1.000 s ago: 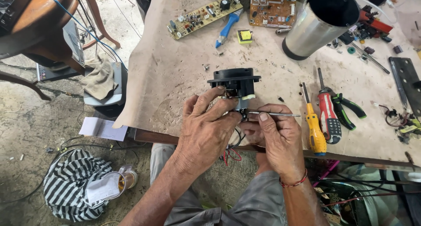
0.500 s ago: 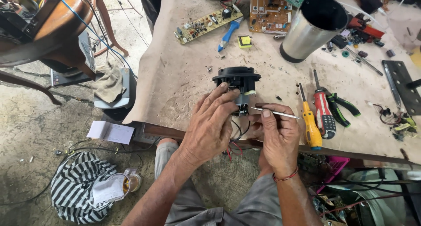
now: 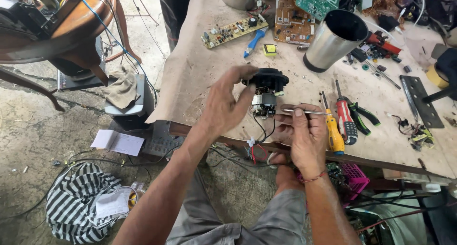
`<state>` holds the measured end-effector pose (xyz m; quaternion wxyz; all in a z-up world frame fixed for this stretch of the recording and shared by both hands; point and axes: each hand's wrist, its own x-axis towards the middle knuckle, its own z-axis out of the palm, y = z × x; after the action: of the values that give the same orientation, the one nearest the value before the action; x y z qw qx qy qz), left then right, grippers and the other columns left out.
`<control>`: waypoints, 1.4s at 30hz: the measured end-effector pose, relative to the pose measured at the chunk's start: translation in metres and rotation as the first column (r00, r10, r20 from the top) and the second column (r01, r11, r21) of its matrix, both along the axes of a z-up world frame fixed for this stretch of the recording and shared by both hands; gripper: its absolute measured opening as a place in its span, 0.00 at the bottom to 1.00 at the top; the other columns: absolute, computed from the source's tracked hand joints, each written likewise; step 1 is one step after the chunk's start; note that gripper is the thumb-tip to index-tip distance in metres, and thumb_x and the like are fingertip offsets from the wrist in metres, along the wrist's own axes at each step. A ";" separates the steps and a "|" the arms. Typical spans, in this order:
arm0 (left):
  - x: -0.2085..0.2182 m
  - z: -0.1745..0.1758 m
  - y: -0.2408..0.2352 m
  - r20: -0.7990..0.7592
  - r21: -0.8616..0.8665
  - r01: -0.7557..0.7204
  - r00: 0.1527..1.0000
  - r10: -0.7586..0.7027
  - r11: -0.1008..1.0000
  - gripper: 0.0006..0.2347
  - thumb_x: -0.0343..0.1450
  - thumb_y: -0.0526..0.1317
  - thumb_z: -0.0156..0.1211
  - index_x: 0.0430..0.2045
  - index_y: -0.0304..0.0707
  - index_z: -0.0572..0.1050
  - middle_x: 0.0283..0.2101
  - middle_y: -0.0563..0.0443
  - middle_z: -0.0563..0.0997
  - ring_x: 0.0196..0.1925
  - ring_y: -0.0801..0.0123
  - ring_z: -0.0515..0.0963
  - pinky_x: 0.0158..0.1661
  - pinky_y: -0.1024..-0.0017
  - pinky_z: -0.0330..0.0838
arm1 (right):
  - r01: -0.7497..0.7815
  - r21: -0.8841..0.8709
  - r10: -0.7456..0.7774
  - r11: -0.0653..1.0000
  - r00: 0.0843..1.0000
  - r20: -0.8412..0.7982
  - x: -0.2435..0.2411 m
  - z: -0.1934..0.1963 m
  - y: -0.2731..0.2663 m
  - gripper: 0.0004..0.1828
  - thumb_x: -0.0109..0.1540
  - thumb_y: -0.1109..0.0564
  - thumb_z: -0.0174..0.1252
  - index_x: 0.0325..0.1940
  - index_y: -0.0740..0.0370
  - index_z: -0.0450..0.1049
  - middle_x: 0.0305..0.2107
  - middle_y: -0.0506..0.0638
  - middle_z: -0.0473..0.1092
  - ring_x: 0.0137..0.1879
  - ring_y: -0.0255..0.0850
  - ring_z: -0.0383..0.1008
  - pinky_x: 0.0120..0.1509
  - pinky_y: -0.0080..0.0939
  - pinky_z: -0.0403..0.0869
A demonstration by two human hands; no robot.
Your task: The person uses a screwdriver to adjust a small black motor assembly on a cluttered workbench, then connects wires to a cylindrical metal housing and inserts the motor into the housing. The person continues to adjust the wiring and components inside the housing.
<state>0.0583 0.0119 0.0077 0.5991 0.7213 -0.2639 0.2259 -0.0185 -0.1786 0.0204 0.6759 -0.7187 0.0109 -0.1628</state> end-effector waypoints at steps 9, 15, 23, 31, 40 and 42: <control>0.036 0.025 -0.013 -0.103 0.465 0.122 0.991 -0.084 0.877 0.39 0.65 0.73 0.42 0.58 0.39 0.68 0.56 0.37 0.77 0.58 0.50 0.76 0.55 0.47 0.69 | 0.029 -0.869 -0.073 0.494 0.997 -0.008 0.022 0.074 -0.076 0.07 0.74 0.63 0.51 0.56 0.64 0.72 0.45 0.59 0.77 0.46 0.46 0.80 0.37 0.43 0.81; 0.039 0.032 -0.006 -0.322 0.211 0.256 0.930 -0.180 0.943 0.29 0.67 0.65 0.49 0.48 0.40 0.76 0.40 0.49 0.82 0.39 0.65 0.81 0.37 0.68 0.74 | -0.163 -0.954 -0.255 -0.250 0.962 -0.097 0.081 0.068 -0.158 0.17 0.70 0.49 0.51 0.61 0.41 0.76 0.59 0.44 0.75 0.52 0.59 0.81 0.52 0.65 0.80; 0.040 0.022 -0.006 -0.285 0.051 0.189 0.944 -0.167 0.981 0.26 0.69 0.64 0.48 0.42 0.40 0.76 0.37 0.49 0.80 0.38 0.65 0.79 0.34 0.70 0.72 | -0.499 -0.831 -0.497 -0.246 0.801 -0.334 0.109 0.061 -0.163 0.19 0.70 0.46 0.48 0.65 0.35 0.73 0.60 0.48 0.75 0.62 0.54 0.78 0.58 0.61 0.80; 0.033 0.032 -0.002 -0.515 -0.207 0.146 0.825 -0.235 0.967 0.24 0.67 0.61 0.52 0.41 0.40 0.77 0.30 0.53 0.79 0.29 0.75 0.77 0.26 0.76 0.68 | -0.407 -0.899 -0.432 -0.160 0.848 -0.307 0.079 0.078 -0.145 0.20 0.73 0.45 0.45 0.67 0.44 0.72 0.65 0.50 0.70 0.64 0.54 0.74 0.67 0.63 0.75; 0.037 0.026 -0.002 -0.601 -0.444 0.121 0.694 -0.396 0.888 0.22 0.67 0.56 0.57 0.41 0.35 0.76 0.39 0.45 0.83 0.40 0.64 0.83 0.39 0.71 0.79 | 0.010 -0.835 -0.050 0.551 0.999 -0.020 -0.017 0.058 -0.055 0.08 0.69 0.63 0.58 0.51 0.64 0.79 0.43 0.59 0.80 0.47 0.45 0.83 0.42 0.32 0.84; 0.038 0.027 -0.003 -0.622 -0.417 0.096 0.695 -0.361 0.904 0.23 0.67 0.57 0.56 0.40 0.33 0.77 0.34 0.44 0.84 0.34 0.66 0.83 0.33 0.71 0.77 | -0.049 -0.718 0.153 0.694 0.985 0.080 -0.016 0.038 -0.043 0.11 0.64 0.65 0.60 0.51 0.69 0.78 0.40 0.58 0.80 0.42 0.40 0.84 0.47 0.30 0.83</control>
<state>0.0959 0.0088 0.0343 0.7965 0.5939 -0.0674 -0.0912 -0.0340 -0.2212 0.0585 0.3519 -0.9111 -0.1378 -0.1646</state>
